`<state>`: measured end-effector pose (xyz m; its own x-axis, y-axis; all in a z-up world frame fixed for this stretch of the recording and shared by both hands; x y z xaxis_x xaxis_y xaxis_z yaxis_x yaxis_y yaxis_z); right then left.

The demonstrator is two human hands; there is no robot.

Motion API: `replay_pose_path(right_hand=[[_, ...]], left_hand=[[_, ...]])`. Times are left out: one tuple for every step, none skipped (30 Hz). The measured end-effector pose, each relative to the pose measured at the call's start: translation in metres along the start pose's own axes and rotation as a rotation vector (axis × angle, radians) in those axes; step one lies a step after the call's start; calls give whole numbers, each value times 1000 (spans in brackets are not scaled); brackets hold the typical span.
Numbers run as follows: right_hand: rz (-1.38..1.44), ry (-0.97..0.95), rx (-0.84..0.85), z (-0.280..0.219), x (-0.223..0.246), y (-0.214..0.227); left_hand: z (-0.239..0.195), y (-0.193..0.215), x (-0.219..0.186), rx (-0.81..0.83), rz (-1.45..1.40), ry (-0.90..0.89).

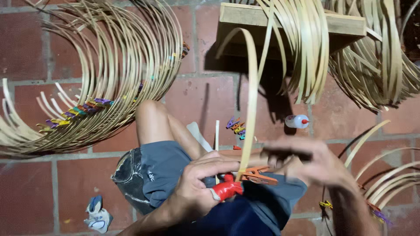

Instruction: The person sits on the floor and assembles a basket by applying glue to thin wooden strips and securing them with colorful clips. They repeatedly pick up strips, apply adhesive, and attach them to a growing circular frame.

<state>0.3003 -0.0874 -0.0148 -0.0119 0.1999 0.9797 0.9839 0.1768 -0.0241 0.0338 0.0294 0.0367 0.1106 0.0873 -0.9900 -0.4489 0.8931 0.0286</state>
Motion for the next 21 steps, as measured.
replay_pose_path(right_hand=[[157,-100,-108,1,-35,11],[85,-109,-292,6,-71,25],[14,-121,-476,14,-112,40],[-160,-279,-622,20,-157,49],[-104,-289,-644,33,-202,51],[1,-338,-695,39,-246,47],[-224,-410,-701,47,-280,41],[-448,-480,-701,50,-305,34],[-474,-451,-717,55,-324,27],[-499,-421,-733,64,-338,19],[-528,-524,-735,66,-349,12],[-558,-626,-736,65,-354,1],[-593,-727,-740,64,-357,-5],[-569,-770,-733,65,-358,-11],[-547,-804,-728,71,-356,-14],[-525,-838,-723,75,-353,-16],[-549,-816,-707,77,-347,-17],[-573,-795,-692,76,-339,-16],[-599,-777,-673,72,-331,-14],[-558,-737,-681,62,-321,-12],[-518,-694,-688,50,-307,-5]], left_hand=[[0,1,2,-6,3,16],[0,2,4,-3,10,29],[-1,5,5,3,18,43],[-2,6,7,10,27,56],[-4,7,8,15,21,65],[-6,8,9,21,16,73],[-6,9,9,19,15,81],[-6,10,9,17,27,69],[-6,11,8,5,40,59],[-6,11,9,-7,54,48],[-8,10,9,-14,26,71],[-10,9,10,-21,-2,93],[-10,9,11,-27,-31,109],[-11,7,14,-30,-94,174],[-10,6,15,-35,-150,232],[-10,6,17,-40,-207,290],[-8,5,14,-37,-135,226],[-6,6,11,-33,-61,162],[-5,6,9,-33,8,102],[-7,6,7,-36,27,69],[-7,6,6,-40,47,33]])
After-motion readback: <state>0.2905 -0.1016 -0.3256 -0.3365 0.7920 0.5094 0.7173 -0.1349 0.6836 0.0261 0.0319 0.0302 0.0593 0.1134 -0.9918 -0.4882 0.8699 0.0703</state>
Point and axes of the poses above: each hand's wrist, its own z-axis towards the middle knuckle, its own y-axis out of the back of the hand, x = y × z, the point moved 4 cm from there along z, towards the middle knuckle, and after that the axes turned 10 degrees about x, right-handed, at the moved point
